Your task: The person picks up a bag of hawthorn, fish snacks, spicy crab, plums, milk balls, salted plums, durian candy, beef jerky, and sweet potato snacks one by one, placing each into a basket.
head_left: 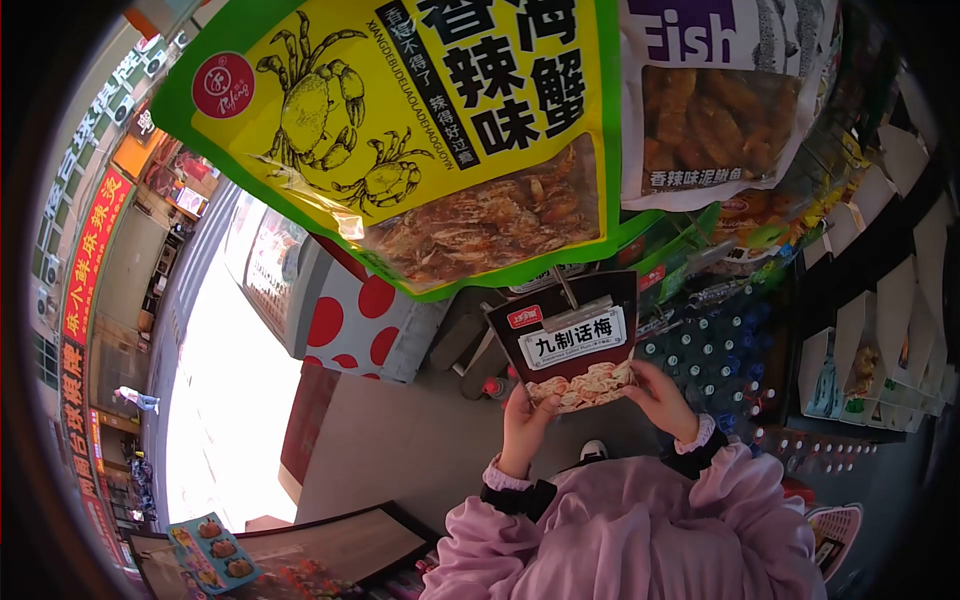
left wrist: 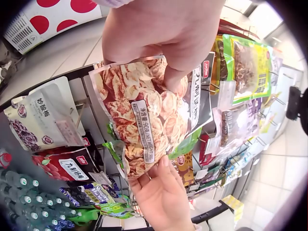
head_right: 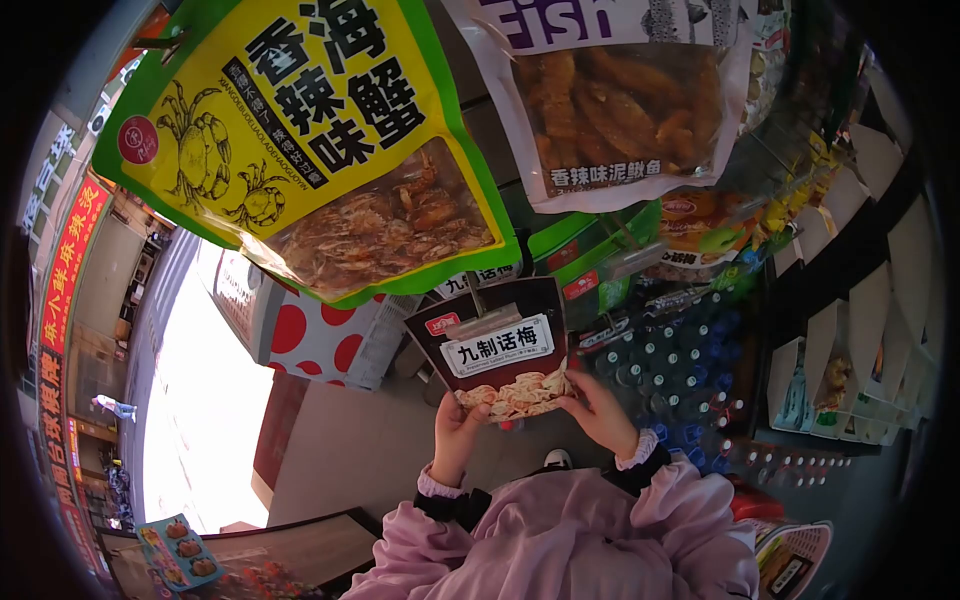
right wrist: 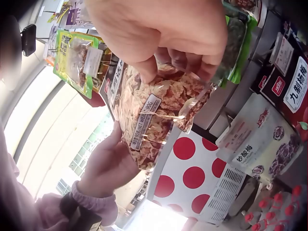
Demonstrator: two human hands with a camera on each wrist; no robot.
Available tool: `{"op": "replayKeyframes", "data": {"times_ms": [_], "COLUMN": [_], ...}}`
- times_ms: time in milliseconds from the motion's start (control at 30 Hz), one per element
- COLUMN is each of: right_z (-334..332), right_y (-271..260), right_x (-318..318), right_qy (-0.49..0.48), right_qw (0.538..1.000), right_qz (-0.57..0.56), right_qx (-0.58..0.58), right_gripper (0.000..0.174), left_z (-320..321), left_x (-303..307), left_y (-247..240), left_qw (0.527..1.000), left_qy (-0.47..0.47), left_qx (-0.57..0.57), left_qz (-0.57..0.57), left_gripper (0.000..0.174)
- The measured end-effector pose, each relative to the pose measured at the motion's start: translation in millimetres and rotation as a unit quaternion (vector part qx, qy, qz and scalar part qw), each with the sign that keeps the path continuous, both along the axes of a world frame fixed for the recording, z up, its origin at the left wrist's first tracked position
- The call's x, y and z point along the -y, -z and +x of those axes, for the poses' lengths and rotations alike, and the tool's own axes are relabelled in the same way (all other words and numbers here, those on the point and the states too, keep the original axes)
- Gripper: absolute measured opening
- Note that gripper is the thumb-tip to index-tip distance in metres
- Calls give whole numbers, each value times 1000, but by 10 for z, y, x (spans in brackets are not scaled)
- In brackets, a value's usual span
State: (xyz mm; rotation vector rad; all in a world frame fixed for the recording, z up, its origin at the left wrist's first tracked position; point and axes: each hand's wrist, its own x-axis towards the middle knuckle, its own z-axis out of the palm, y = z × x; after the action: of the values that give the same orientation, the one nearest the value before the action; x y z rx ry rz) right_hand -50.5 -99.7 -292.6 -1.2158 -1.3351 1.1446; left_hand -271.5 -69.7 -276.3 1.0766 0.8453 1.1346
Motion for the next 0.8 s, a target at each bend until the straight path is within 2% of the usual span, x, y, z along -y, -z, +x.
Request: {"op": "replayKeyframes", "data": {"times_ms": [167,267,367,433,567,600,733,800], "right_z": [-10,-53,-62,-63,-51,-34,-8,26], "right_y": [-11,90,83,22,52,102,145,163], "right_x": [-33,-120,-198,-248,-313,-333,-310,-191], "right_qy": [-22,17,25,27,23,28,78,56], "right_qw": [1000,999,1000,999,999,994,975,990], "right_qz": [-16,27,14,6,2,44,112,65], "right_qx": [-12,-8,-6,18,48,97,173,116], "right_gripper": [41,39,39,39,42,44,47,46], "left_z": [2,19,24,67,70,55,71,47], "left_x": [-50,-135,-200,-223,-331,-354,-423,-497], "left_y": [6,33,-37,-149,58,98,69,84], "left_qw": [1000,1000,999,999,999,999,999,997], "left_qy": [-6,-18,-19,-22,-27,-24,-34,-30], "left_qx": [-3,-16,-25,-26,-2,-10,-26,-52], "left_qz": [13,13,-13,-12,22,28,33,53], "left_gripper": [35,32,28,26,27,27,26,23]}}
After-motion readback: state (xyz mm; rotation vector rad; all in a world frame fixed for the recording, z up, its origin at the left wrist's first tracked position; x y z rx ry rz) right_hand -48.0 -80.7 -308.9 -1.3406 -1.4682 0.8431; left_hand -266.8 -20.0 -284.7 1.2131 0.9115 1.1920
